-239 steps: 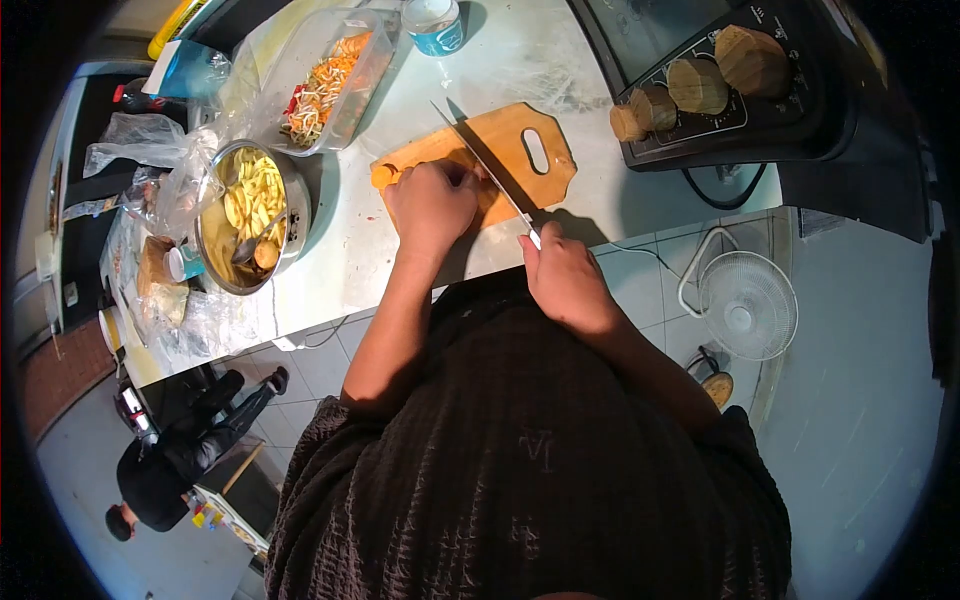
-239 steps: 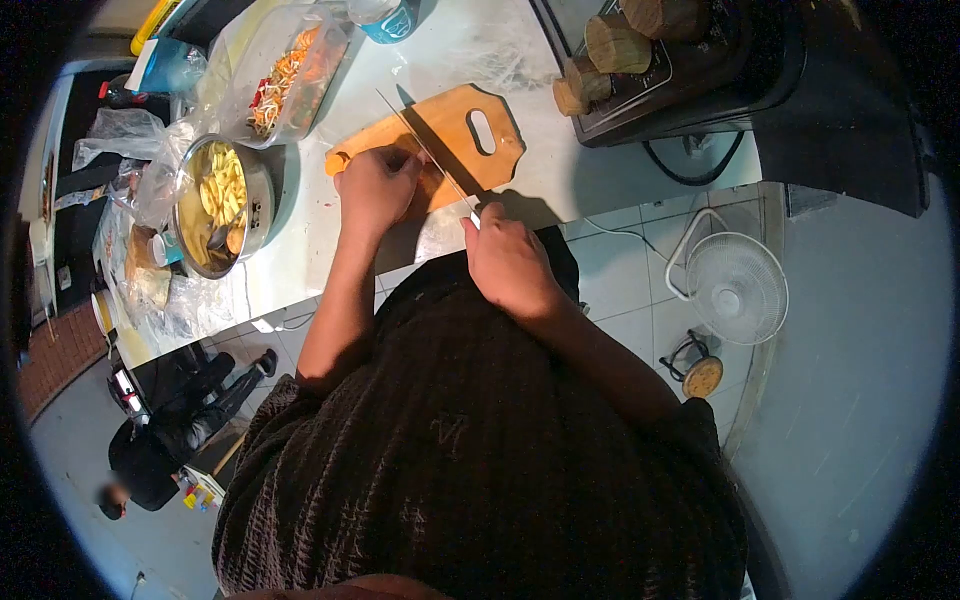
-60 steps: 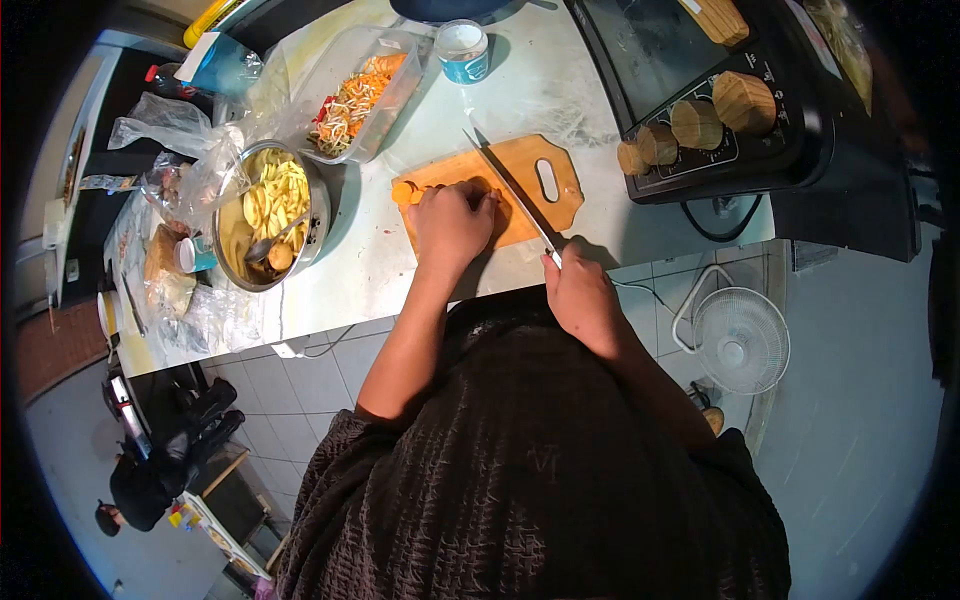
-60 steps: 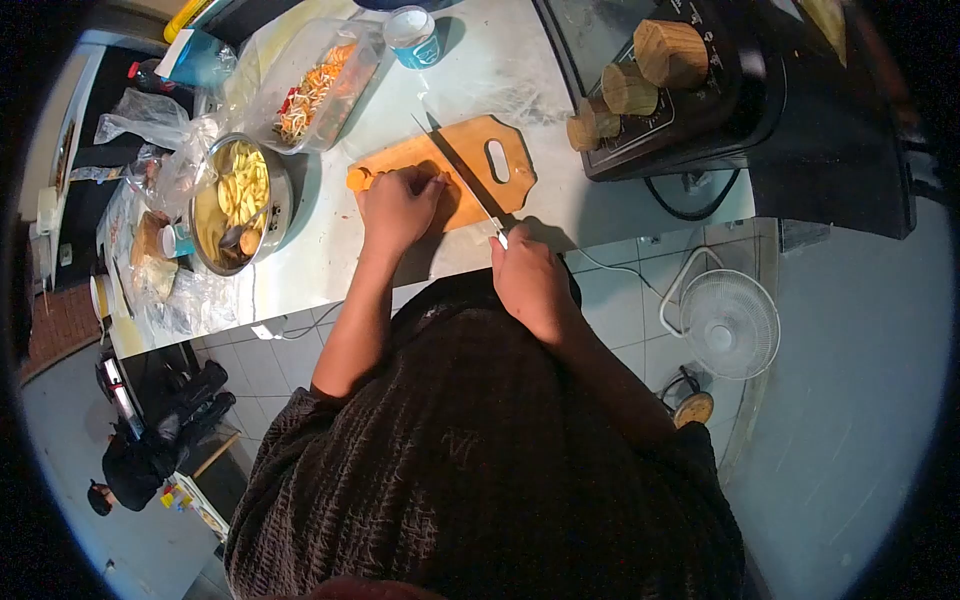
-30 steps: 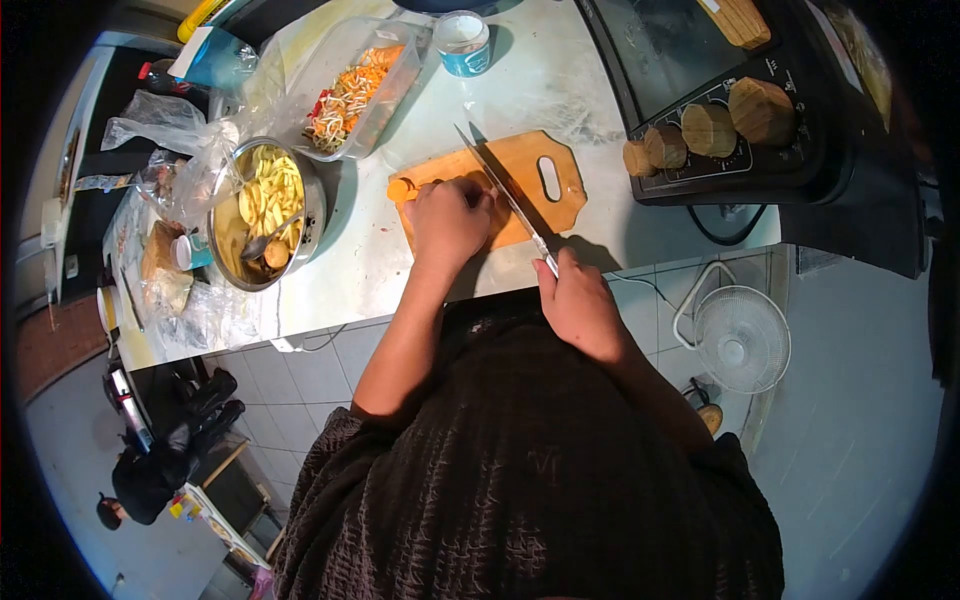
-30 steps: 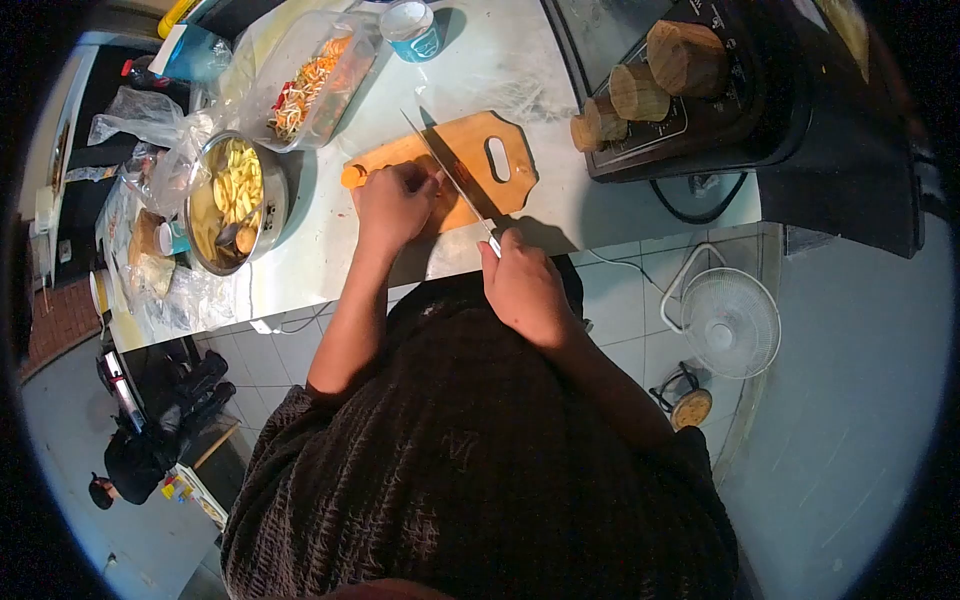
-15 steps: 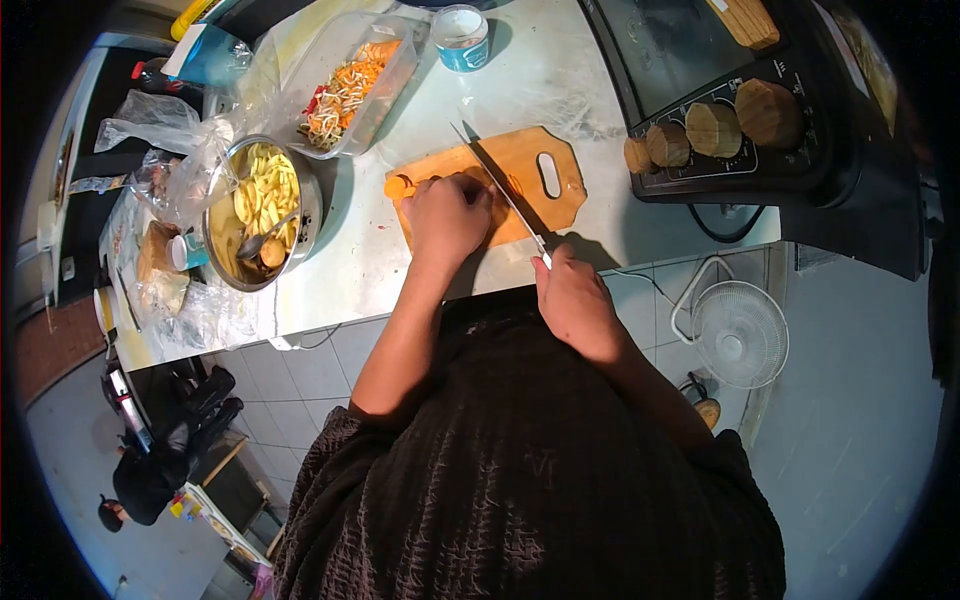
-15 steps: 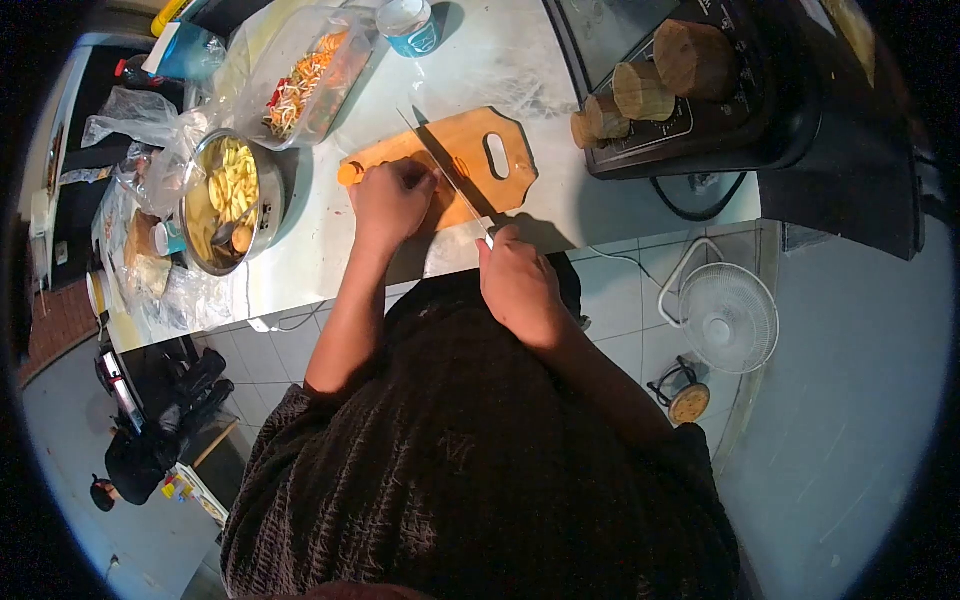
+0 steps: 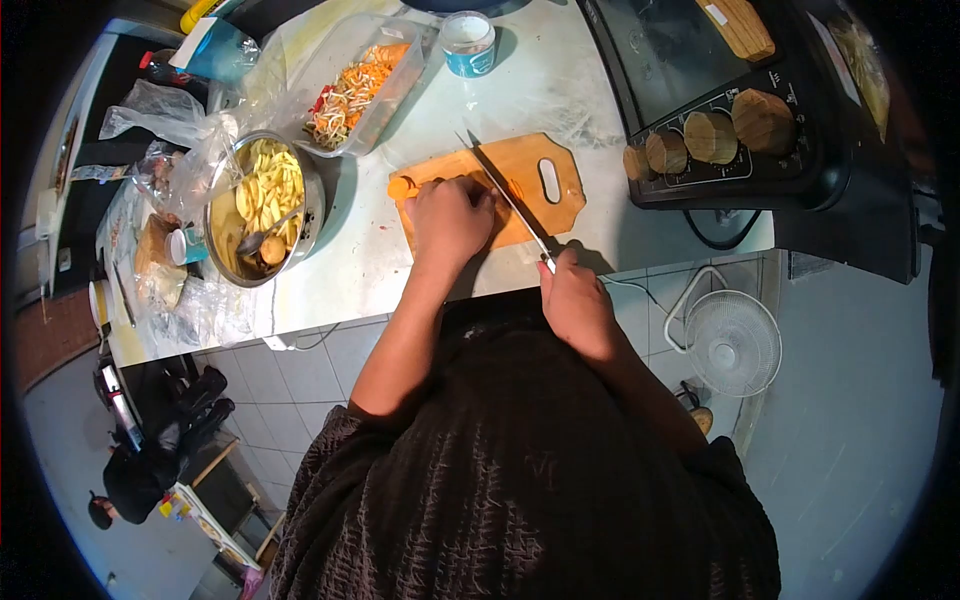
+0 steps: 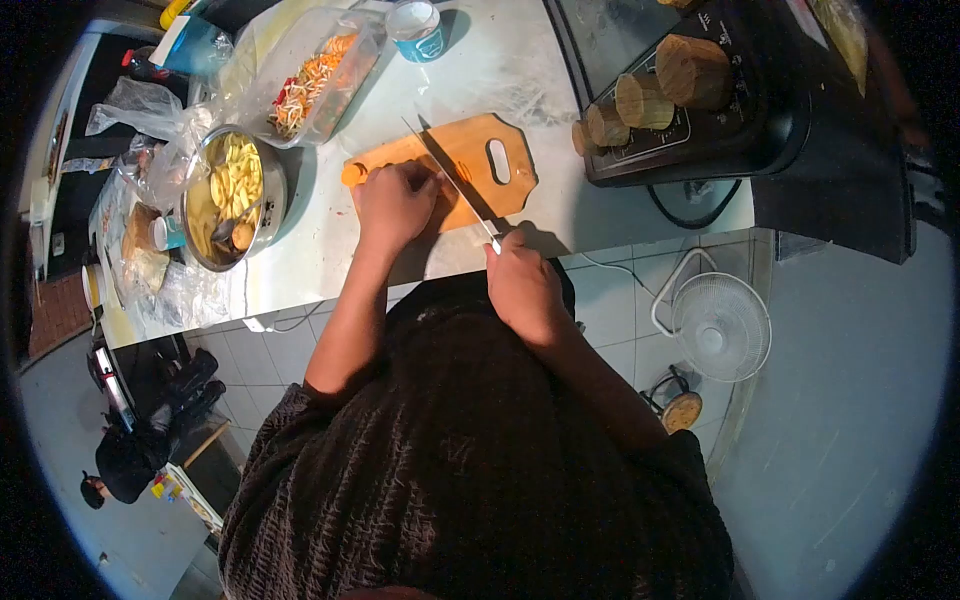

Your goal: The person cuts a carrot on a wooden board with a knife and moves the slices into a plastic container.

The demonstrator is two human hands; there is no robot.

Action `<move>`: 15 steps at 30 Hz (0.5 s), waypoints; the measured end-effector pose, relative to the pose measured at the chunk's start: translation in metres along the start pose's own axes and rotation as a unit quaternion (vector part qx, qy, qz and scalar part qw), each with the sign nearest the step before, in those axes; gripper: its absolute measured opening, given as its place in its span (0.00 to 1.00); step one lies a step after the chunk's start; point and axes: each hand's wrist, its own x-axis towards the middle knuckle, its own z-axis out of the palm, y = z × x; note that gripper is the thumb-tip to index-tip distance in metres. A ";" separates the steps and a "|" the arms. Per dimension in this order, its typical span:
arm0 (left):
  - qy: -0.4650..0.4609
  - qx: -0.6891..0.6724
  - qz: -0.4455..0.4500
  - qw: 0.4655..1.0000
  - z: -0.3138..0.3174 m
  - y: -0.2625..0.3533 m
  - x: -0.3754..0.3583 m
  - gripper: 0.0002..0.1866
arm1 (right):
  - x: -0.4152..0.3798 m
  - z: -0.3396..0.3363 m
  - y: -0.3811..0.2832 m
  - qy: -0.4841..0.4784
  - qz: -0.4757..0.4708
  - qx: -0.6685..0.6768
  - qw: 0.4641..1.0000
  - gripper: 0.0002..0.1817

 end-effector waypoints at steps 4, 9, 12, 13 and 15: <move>-0.010 0.001 -0.012 1.000 -0.003 0.004 0.000 0.15 | 0.005 -0.001 -0.003 0.021 -0.019 -0.011 1.000 0.18; 0.041 -0.007 0.036 0.998 0.002 0.000 -0.006 0.14 | -0.005 -0.007 0.003 0.034 -0.010 -0.026 0.999 0.17; 0.047 -0.037 0.048 0.997 -0.004 -0.003 -0.009 0.11 | -0.007 -0.015 0.001 0.053 -0.013 -0.012 0.998 0.16; 0.023 -0.071 0.033 0.997 -0.008 -0.003 -0.011 0.09 | -0.008 -0.017 0.002 0.075 -0.026 0.002 0.997 0.16; 0.032 -0.071 0.045 0.996 -0.023 0.001 -0.016 0.08 | -0.009 -0.018 0.003 0.092 -0.039 -0.011 0.995 0.15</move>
